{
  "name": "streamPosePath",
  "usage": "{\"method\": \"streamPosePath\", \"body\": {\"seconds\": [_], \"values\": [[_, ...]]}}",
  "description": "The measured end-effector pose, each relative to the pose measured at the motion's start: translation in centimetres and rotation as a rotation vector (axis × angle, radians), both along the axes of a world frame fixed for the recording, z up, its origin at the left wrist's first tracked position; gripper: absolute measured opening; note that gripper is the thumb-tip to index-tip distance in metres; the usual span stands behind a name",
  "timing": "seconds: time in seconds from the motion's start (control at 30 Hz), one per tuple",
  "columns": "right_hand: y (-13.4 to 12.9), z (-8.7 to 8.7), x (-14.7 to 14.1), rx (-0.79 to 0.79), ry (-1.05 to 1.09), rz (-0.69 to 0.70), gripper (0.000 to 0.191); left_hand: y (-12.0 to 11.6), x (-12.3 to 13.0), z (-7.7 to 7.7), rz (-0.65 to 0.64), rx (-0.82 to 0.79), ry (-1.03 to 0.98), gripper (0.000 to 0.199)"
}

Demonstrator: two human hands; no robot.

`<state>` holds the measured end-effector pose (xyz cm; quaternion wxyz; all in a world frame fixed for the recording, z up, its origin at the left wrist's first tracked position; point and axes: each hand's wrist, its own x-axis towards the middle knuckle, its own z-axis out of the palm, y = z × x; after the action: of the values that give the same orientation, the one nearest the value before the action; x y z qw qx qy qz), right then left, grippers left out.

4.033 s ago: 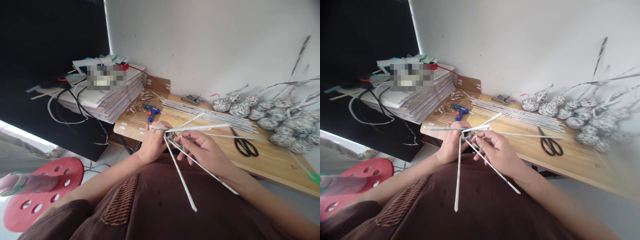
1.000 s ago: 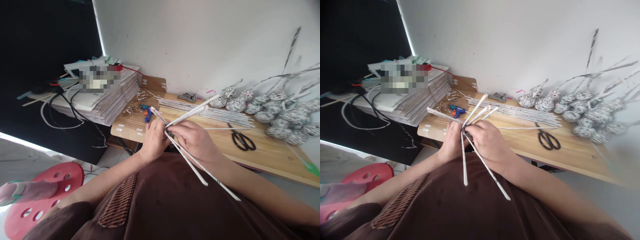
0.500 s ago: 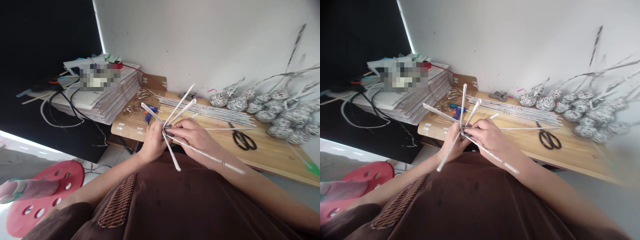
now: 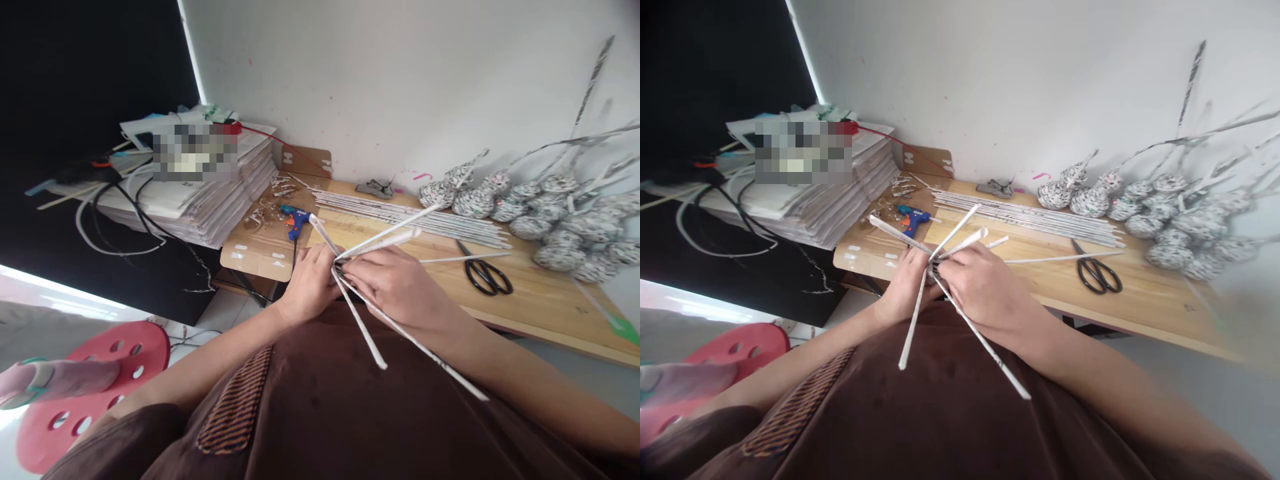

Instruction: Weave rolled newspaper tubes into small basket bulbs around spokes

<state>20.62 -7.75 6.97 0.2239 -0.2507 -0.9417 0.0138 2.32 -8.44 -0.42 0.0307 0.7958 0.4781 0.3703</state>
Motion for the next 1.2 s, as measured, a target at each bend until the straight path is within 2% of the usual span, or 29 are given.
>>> {"method": "streamPosePath", "body": {"seconds": [0.13,0.23,0.4,0.5,0.63,0.73,0.8,0.9,1.0,1.1,1.2], "values": [[-0.3,-0.1,-0.3,-0.028,-0.001,0.014,0.022,0.0,0.0,0.0,-0.007,0.000,-0.021,0.030],[0.2,-0.3,-0.4,-0.149,-0.062,0.064,0.021,-0.1,-0.1,-0.3,-0.018,-0.025,-0.043,0.030],[1.0,0.4,0.0,-0.386,-0.148,0.017,0.020,0.0,0.2,-0.6,-0.028,-0.082,-0.043,0.026],[1.5,0.5,0.3,-0.460,-0.008,-0.046,0.020,0.2,0.4,-0.4,-0.037,-0.100,-0.078,0.019],[1.7,-0.5,0.4,-0.495,0.279,-0.199,0.008,0.3,0.4,-0.1,-0.045,-0.104,-0.132,0.020],[1.3,-1.5,0.3,-0.482,0.390,-0.210,0.005,0.1,0.3,0.1,-0.043,-0.086,-0.156,0.023],[1.0,-1.9,0.4,-0.410,0.397,-0.164,0.005,0.0,0.3,0.3,-0.055,-0.100,-0.174,0.021],[0.8,-2.0,0.6,-0.271,0.285,-0.060,0.016,0.0,0.4,0.2,-0.055,-0.123,-0.183,0.021],[0.9,-1.6,0.8,-0.204,0.111,-0.008,0.024,0.1,0.4,-0.3,-0.061,-0.136,-0.157,0.023],[0.8,-0.9,0.8,-0.219,0.036,-0.022,0.023,0.2,0.4,-0.5,-0.079,-0.121,-0.130,0.023],[0.5,-0.9,0.4,-0.268,0.160,-0.113,0.018,0.2,0.4,-0.2,-0.105,-0.081,-0.111,0.021]]}}
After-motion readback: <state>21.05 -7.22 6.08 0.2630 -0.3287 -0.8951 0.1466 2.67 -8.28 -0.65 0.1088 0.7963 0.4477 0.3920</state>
